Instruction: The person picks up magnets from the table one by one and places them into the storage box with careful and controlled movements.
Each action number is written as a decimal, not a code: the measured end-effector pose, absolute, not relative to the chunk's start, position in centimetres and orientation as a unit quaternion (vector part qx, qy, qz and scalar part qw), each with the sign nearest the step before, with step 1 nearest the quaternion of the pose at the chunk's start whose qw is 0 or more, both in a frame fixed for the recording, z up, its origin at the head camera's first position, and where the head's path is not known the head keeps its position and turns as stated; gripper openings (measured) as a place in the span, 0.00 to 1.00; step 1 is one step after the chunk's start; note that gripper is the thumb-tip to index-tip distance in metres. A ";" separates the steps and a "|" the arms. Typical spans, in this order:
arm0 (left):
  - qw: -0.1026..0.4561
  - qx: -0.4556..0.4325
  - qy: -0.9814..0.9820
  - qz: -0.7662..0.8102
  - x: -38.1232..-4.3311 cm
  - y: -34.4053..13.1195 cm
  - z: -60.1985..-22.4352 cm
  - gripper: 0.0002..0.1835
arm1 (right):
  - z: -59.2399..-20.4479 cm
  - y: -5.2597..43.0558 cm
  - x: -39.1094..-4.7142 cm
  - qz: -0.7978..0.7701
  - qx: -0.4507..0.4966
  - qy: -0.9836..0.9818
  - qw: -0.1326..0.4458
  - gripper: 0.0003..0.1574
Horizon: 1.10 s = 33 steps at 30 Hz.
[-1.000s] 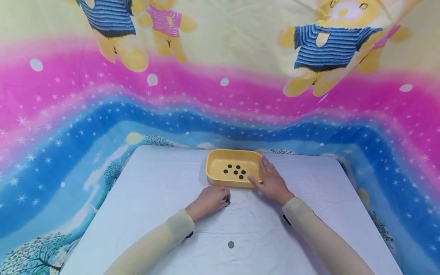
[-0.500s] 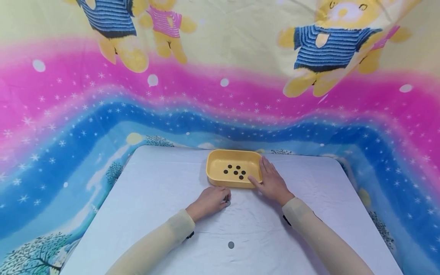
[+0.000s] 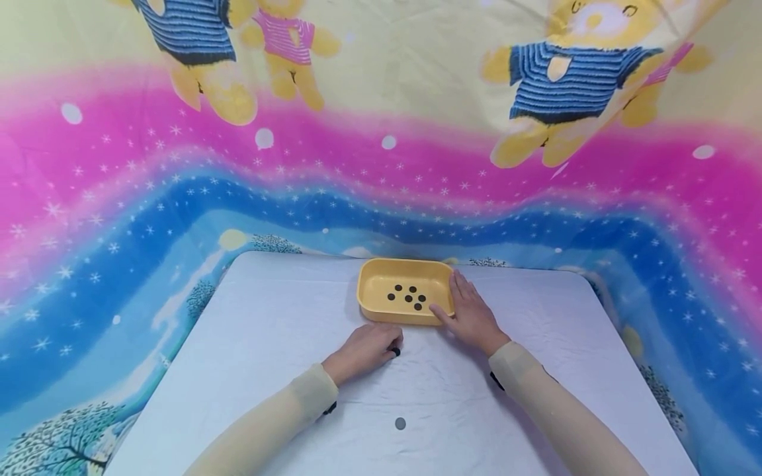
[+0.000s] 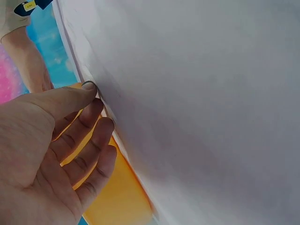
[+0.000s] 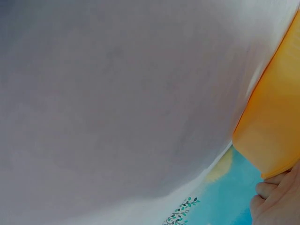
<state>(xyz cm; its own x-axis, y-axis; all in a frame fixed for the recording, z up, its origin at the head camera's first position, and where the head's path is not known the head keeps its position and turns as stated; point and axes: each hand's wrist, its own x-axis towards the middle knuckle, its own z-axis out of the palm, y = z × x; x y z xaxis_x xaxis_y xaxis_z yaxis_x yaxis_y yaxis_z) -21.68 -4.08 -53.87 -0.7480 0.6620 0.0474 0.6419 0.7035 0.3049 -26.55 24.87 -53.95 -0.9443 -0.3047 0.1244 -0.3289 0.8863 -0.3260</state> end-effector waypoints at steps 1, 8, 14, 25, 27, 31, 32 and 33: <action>0.033 0.354 0.922 0.154 -21.6 -4.1 -53.8 0.09 | -53.9 24.8 -26.5 0.174 0.163 -0.970 0.034 0.67; 0.029 0.353 0.918 0.179 -21.5 -4.3 -53.5 0.05 | -53.9 24.9 -26.5 0.176 0.163 -0.970 0.033 0.67; 0.038 0.340 0.916 0.210 -21.7 -4.8 -52.4 0.04 | -53.9 25.0 -26.5 0.173 0.162 -0.971 0.034 0.68; 0.038 0.312 0.913 0.260 -23.7 -5.5 -49.5 0.03 | -53.9 24.9 -26.5 0.171 0.161 -0.971 0.035 0.67; 0.032 0.314 0.911 0.264 -24.0 -5.5 -48.9 0.03 | -53.9 24.9 -26.5 0.170 0.162 -0.971 0.035 0.67; 0.024 0.306 0.911 0.274 -24.9 -5.4 -48.0 0.03 | -53.7 24.8 -26.4 0.173 0.160 -0.971 0.035 0.67; 0.023 0.303 0.911 0.277 -25.1 -5.4 -47.8 0.03 | -53.7 24.7 -26.4 0.173 0.160 -0.971 0.035 0.67; 0.023 0.299 0.912 0.280 -25.4 -5.3 -47.7 0.03 | -53.6 24.7 -26.3 0.173 0.159 -0.971 0.034 0.67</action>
<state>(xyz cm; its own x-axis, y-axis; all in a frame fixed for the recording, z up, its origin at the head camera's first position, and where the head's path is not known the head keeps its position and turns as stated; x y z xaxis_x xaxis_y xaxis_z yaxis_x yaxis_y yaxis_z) -25.38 -5.31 -47.67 -0.8196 0.5589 0.1259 0.5333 0.6639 0.5242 -26.34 24.72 -53.65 -0.9469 -0.2977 0.1212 -0.3212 0.8893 -0.3255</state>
